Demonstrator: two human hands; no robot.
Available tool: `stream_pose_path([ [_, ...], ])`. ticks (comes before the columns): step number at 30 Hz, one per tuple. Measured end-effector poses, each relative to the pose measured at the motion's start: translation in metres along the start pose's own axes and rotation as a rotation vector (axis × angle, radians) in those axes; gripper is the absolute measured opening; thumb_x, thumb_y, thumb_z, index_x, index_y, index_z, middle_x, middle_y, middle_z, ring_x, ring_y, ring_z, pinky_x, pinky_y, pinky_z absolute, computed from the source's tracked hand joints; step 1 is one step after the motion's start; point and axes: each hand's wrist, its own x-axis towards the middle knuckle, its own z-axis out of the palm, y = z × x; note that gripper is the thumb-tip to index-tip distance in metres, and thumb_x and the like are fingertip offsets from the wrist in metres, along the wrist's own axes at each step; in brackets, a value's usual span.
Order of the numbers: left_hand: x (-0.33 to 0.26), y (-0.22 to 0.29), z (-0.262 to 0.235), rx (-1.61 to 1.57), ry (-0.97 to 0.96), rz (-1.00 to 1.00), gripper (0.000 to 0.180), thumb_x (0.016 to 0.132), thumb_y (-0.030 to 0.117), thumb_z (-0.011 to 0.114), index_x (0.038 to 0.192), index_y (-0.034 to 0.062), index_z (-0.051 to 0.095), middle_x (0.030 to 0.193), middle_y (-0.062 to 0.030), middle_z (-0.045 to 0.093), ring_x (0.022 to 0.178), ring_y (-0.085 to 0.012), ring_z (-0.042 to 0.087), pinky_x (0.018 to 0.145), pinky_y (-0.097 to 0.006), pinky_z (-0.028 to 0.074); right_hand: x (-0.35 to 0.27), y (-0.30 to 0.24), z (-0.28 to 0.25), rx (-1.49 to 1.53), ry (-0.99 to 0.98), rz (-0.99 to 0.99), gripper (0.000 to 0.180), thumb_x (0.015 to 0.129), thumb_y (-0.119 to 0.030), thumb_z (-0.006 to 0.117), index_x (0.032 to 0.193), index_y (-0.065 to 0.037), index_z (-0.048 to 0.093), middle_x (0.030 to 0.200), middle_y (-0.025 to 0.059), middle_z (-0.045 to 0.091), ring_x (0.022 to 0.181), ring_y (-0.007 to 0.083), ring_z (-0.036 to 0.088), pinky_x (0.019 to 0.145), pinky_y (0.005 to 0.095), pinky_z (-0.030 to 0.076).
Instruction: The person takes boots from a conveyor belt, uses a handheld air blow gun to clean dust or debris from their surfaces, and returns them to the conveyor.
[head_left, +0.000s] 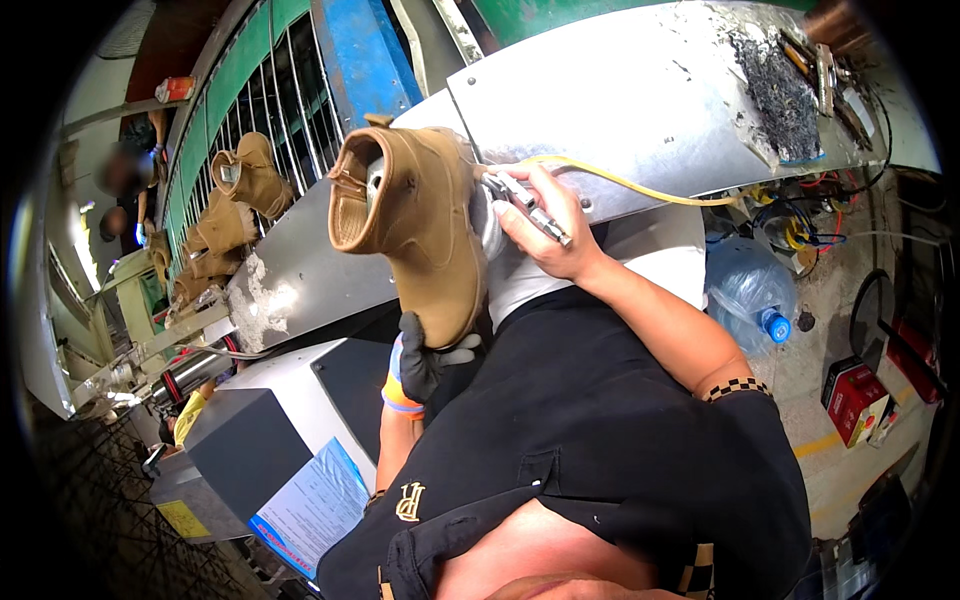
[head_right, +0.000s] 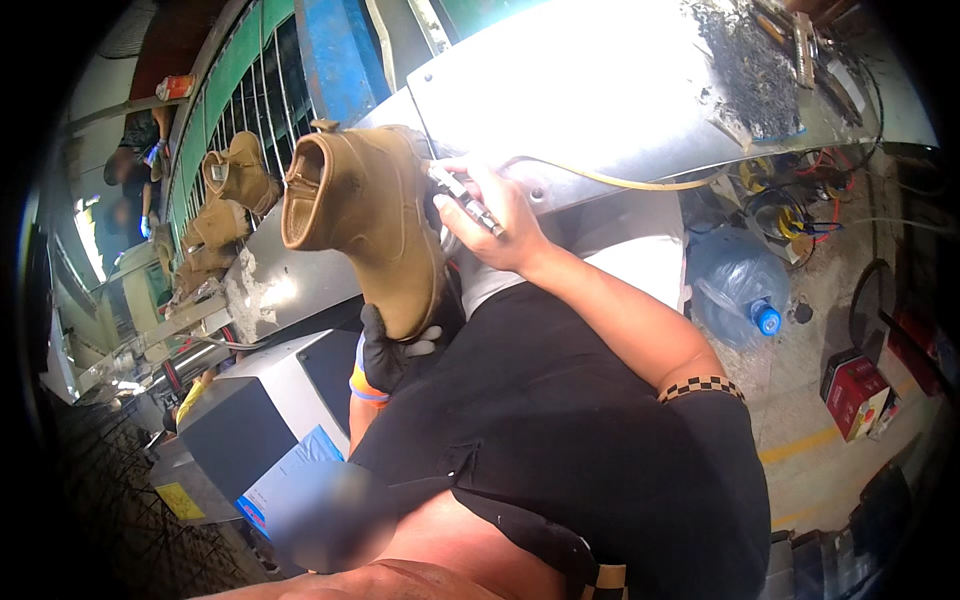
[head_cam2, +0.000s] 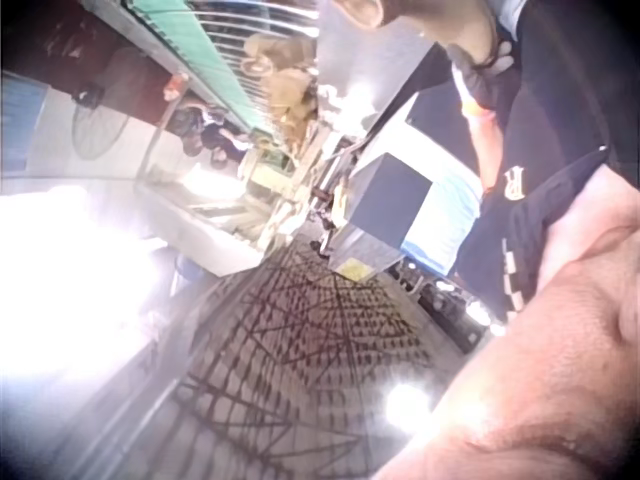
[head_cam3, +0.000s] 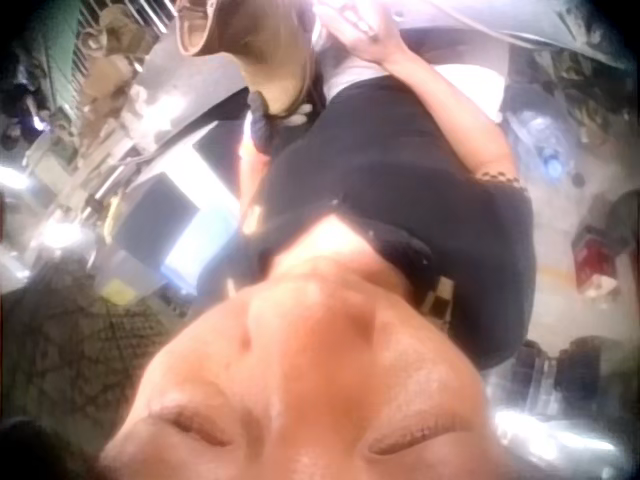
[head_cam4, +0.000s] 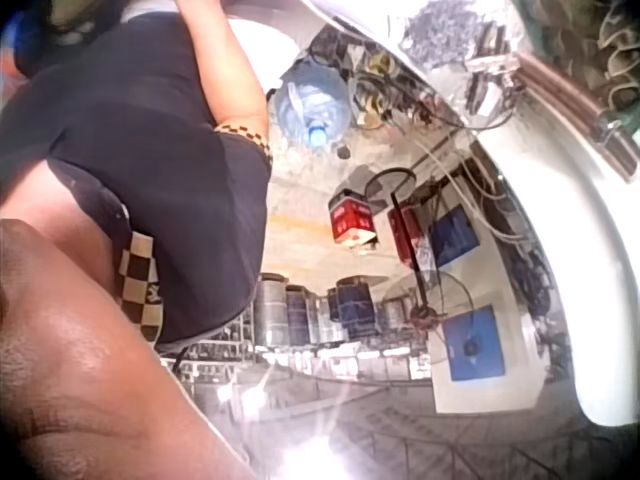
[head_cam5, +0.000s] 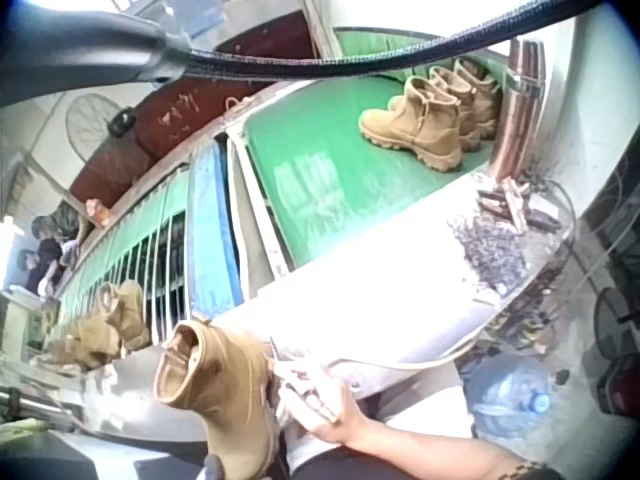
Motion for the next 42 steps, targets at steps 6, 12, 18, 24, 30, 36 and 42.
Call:
stream_pose_path([
  [6,0.025,-0.014,0.039,-0.13,-0.205,-0.099,0.07,0.097,0.056,0.044,0.132,-0.0041,0.048,0.114,-0.0226,0.065,0.093,-0.0303,0.07,0.074,-0.035,0.061,-0.011,0.009,-0.003,0.043,-0.05,0.006,0.036,0.091,-0.013,0.059,0.123,0.002,0.052,0.072,0.0011,0.056,0.057,0.0053,0.049,0.053,0.0228,0.039],
  [12,0.028,-0.006,0.038,-0.15,-0.184,-0.106,0.071,0.097,0.056,0.043,0.133,-0.005,0.047,0.118,-0.0236,0.063,0.096,-0.0339,0.069,0.078,-0.04,0.061,-0.02,-0.01,-0.018,0.139,-0.13,0.187,0.035,0.093,-0.012,0.057,0.124,0.001,0.052,0.068,-0.0004,0.052,0.053,0.0047,0.046,0.049,0.0225,0.037],
  [18,0.034,-0.009,0.042,-0.151,-0.226,-0.082,0.072,0.096,0.058,0.042,0.135,-0.0031,0.046,0.117,-0.0218,0.063,0.097,-0.0328,0.069,0.079,-0.039,0.06,-0.059,-0.021,-0.028,-0.081,-0.153,0.196,0.036,0.091,-0.01,0.058,0.125,0.0,0.053,0.073,0.0001,0.058,0.061,0.0045,0.049,0.057,0.0221,0.04],
  [24,0.062,-0.009,0.084,-0.216,-0.393,-0.166,0.077,0.093,0.063,0.043,0.133,-0.0018,0.047,0.113,-0.0206,0.065,0.097,-0.031,0.069,0.083,-0.039,0.058,-0.08,-0.04,-0.045,-0.069,-0.039,0.327,0.037,0.09,-0.012,0.061,0.124,0.0,0.053,0.072,0.0003,0.059,0.063,0.0037,0.05,0.058,0.0225,0.04],
  [30,0.097,-0.018,0.112,-0.373,-0.691,-0.321,0.093,0.086,0.075,0.041,0.138,-0.0019,0.039,0.118,-0.0213,0.062,0.105,-0.0304,0.065,0.087,-0.039,0.056,-0.061,-0.084,-0.065,-0.176,-0.032,0.411,0.031,0.089,-0.015,0.063,0.116,0.0,0.056,0.067,-0.0012,0.056,0.051,0.0039,0.05,0.047,0.0224,0.038],
  [36,0.103,0.0,0.154,-0.118,-0.761,-0.255,0.094,0.086,0.078,0.029,0.143,0.0034,0.033,0.127,-0.0168,0.058,0.117,-0.0258,0.06,0.096,-0.038,0.051,-0.049,-0.108,-0.068,-0.192,0.04,0.429,0.031,0.09,-0.014,0.063,0.116,0.0,0.056,0.067,-0.0015,0.052,0.05,0.0049,0.048,0.046,0.0225,0.039],
  [42,0.119,0.004,0.18,-0.192,-0.768,-0.141,0.099,0.084,0.081,0.031,0.134,-0.0037,0.042,0.122,-0.0169,0.059,0.11,-0.0253,0.062,0.096,-0.036,0.05,-0.072,-0.079,-0.055,-0.345,0.197,0.225,0.034,0.089,-0.008,0.063,0.12,0.001,0.055,0.068,-0.0005,0.058,0.058,0.0023,0.048,0.052,0.021,0.038],
])
